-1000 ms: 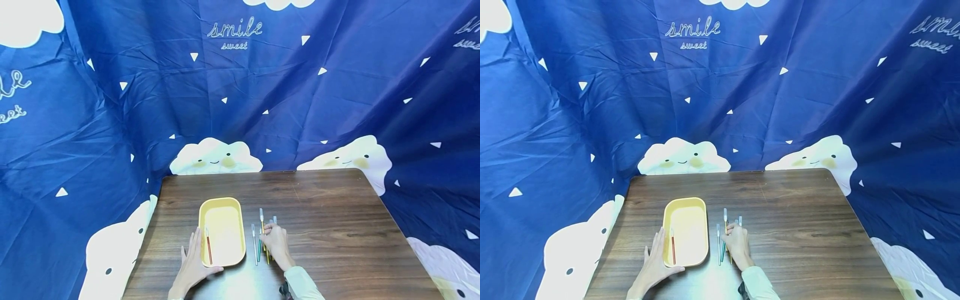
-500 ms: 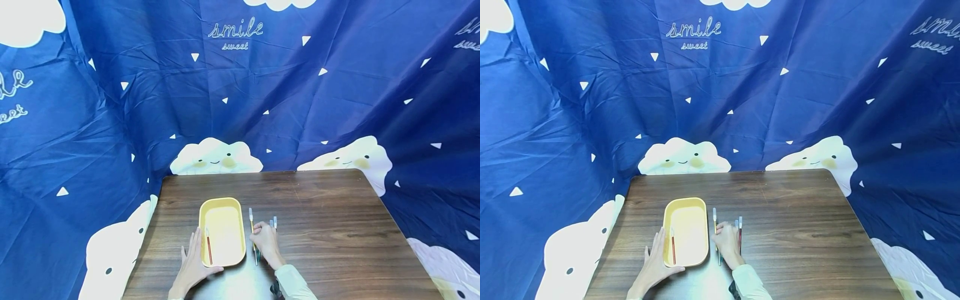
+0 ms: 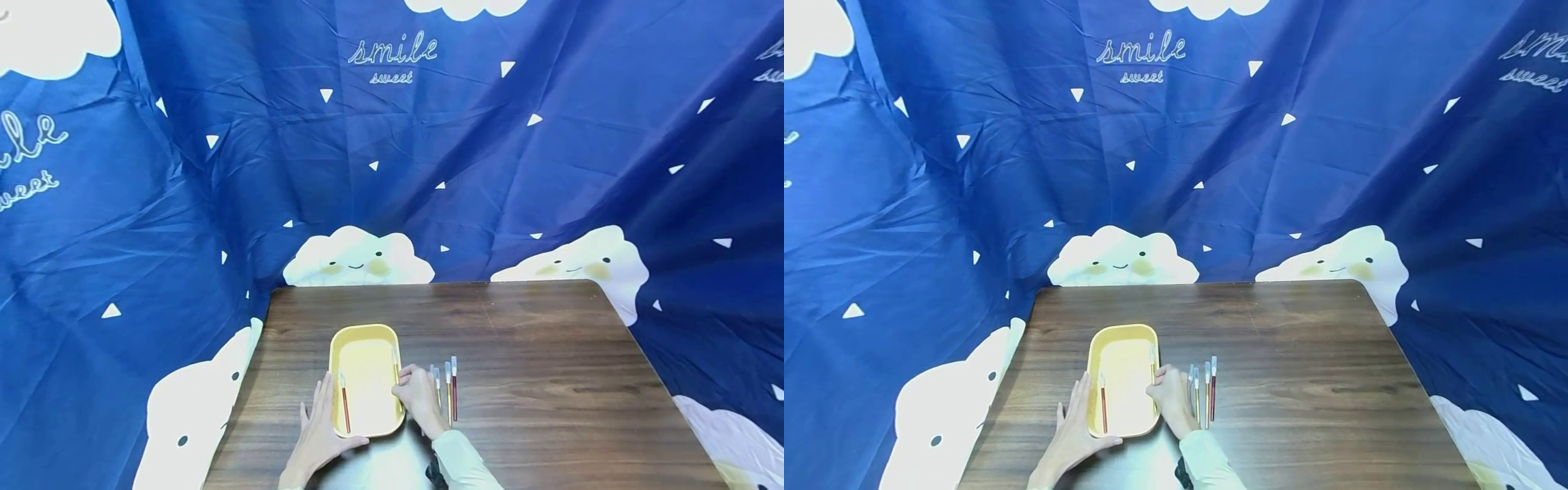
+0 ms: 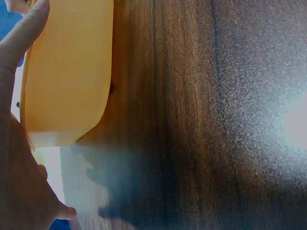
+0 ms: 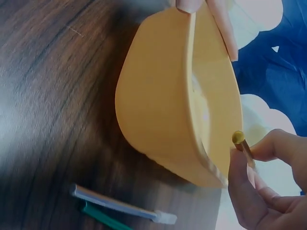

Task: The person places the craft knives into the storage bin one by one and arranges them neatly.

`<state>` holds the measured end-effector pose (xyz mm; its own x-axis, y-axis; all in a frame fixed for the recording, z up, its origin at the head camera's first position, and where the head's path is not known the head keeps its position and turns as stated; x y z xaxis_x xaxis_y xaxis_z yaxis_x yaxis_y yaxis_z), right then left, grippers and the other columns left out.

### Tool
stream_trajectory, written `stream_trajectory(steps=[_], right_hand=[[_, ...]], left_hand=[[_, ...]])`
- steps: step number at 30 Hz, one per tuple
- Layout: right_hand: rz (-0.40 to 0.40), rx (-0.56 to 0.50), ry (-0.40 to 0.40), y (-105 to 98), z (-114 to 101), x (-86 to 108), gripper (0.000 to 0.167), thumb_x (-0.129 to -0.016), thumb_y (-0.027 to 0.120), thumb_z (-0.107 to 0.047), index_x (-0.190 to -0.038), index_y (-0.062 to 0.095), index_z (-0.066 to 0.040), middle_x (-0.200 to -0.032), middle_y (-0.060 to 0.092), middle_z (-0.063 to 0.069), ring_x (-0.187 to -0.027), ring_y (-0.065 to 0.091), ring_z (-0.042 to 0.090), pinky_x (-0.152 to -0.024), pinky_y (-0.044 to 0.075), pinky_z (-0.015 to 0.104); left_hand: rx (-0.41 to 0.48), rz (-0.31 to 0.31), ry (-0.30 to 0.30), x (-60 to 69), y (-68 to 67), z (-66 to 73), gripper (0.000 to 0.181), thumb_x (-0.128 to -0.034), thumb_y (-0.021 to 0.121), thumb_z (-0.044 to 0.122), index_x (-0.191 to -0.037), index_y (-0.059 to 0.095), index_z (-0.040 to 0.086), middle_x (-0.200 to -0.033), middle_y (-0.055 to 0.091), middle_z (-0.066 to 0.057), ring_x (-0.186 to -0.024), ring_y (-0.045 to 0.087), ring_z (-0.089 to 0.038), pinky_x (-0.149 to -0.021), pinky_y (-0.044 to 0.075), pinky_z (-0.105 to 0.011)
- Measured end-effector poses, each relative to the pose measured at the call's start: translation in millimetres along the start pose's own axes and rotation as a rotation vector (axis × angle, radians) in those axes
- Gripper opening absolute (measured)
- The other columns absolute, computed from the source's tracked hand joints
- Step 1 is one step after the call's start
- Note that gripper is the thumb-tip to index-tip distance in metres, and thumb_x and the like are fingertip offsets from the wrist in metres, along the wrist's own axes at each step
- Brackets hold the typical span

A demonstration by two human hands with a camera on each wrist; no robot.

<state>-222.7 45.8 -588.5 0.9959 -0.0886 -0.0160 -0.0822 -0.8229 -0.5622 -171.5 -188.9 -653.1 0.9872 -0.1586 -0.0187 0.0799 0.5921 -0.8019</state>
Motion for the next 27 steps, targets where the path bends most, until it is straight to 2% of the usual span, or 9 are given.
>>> stream_trajectory(steps=[8, 13, 20, 27], right_hand=[[-0.033, -0.043, -0.012, 24.6, -1.8, -3.8, 0.019, -0.071, 0.074, 0.001, -0.089, 0.073, 0.001, -0.071, 0.072, 0.005, -0.065, 0.067, 0.012, -0.059, 0.056, 0.028], [-0.033, -0.040, -0.011, 39.8, -4.3, -6.4, 0.017, -0.071, 0.075, 0.001, -0.088, 0.073, -0.002, -0.072, 0.071, 0.000, -0.066, 0.065, 0.010, -0.060, 0.055, 0.028], [-0.027, -0.031, -0.038, 51.1, -14.8, -4.4, 0.017, -0.069, 0.074, 0.004, -0.085, 0.073, -0.003, -0.070, 0.071, -0.002, -0.065, 0.065, 0.010, -0.060, 0.055, 0.028], [-0.045, 0.010, -0.050, 61.0, -20.7, -1.8, 0.017, -0.071, 0.077, 0.004, -0.087, 0.074, -0.003, -0.072, 0.072, -0.001, -0.069, 0.068, 0.014, -0.065, 0.056, 0.029]], left_hand=[[-0.021, 0.005, 0.001, -0.8, 0.0, 0.1, 0.146, -0.0691, 0.084, 0.078, -0.170, 0.004, 0.008, -0.177, 0.006, -0.017, -0.158, 0.012, -0.051, -0.109, 0.008, -0.088], [-0.022, 0.027, 0.006, -1.5, -5.5, 0.8, 0.146, -0.0676, 0.084, 0.078, -0.170, 0.007, 0.007, -0.177, 0.009, -0.016, -0.158, 0.015, -0.051, -0.109, 0.010, -0.088], [-0.049, 0.025, -0.003, 0.5, -4.6, 1.1, 0.146, -0.0669, 0.085, 0.078, -0.170, 0.009, 0.006, -0.176, 0.011, -0.017, -0.157, 0.017, -0.051, -0.110, 0.012, -0.088], [-0.049, 0.038, 0.030, 2.0, -4.9, 6.8, 0.146, -0.0678, 0.085, 0.076, -0.169, 0.009, 0.004, -0.176, 0.011, -0.018, -0.155, 0.019, -0.054, -0.108, 0.014, -0.089]])
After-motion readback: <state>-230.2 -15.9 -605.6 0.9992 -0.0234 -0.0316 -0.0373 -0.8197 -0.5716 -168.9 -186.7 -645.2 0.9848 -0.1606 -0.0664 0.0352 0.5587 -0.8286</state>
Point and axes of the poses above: each hand's wrist, its own x-axis away from the middle knuckle, its own y-axis out of the palm, z = x × y, the point moved 10 cm from there along -x, towards the middle knuckle
